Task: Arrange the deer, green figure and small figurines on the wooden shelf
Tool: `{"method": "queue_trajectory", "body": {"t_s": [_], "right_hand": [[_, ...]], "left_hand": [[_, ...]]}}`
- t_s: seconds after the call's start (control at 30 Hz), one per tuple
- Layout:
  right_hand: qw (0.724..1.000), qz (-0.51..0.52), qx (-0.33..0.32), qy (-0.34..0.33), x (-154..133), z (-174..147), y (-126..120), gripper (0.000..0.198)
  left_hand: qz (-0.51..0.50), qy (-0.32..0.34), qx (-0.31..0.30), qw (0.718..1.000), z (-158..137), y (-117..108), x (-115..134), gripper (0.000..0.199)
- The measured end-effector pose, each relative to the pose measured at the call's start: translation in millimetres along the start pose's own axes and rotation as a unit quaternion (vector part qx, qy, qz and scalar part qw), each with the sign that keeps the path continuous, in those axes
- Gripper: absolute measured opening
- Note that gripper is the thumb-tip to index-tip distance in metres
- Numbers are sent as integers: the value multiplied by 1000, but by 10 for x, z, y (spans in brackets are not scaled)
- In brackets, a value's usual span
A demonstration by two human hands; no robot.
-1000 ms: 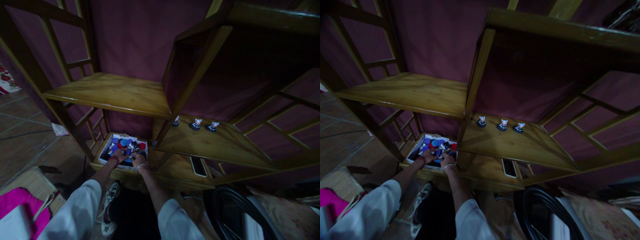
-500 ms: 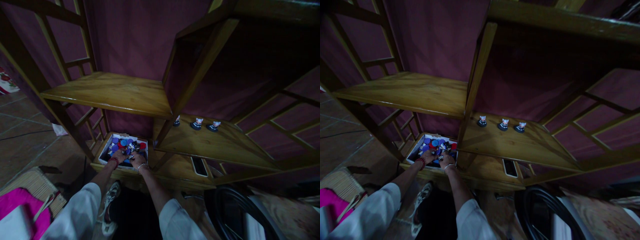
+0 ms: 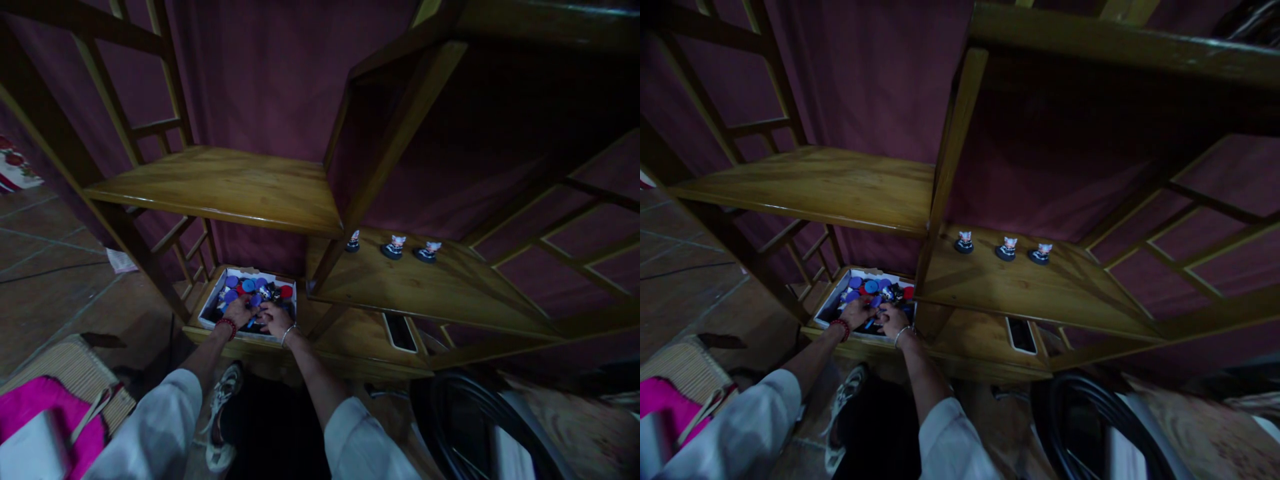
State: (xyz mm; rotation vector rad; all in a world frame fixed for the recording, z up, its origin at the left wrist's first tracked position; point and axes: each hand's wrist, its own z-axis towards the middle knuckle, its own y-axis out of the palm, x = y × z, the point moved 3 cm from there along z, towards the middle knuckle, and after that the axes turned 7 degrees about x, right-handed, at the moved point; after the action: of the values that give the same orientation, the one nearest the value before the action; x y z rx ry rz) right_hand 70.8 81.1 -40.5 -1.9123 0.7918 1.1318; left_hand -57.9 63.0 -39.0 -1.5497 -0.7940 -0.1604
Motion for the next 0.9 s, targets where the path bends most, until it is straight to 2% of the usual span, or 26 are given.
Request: {"method": "queue_trajectory", "body": {"t_s": [0.17,0.43,0.53,0.67,0.9], "right_hand": [[999,-36,2,-26,22,14,9,35],[982,-170,49,-69,42,32,-26,40],[974,-202,48,-88,12,13,-48,42],[980,-176,31,-92,30,27,-45,48],[996,-67,-1,-57,85,59,8,57]], "left_hand": [[-31,30,-27,999,5,42,-26,43],[-3,37,-26,999,-37,56,-11,46],[11,48,-30,998,-60,28,19,47],[33,54,-43,997,-112,-12,68,47],[39,49,-68,996,-211,-74,162,50]]}}
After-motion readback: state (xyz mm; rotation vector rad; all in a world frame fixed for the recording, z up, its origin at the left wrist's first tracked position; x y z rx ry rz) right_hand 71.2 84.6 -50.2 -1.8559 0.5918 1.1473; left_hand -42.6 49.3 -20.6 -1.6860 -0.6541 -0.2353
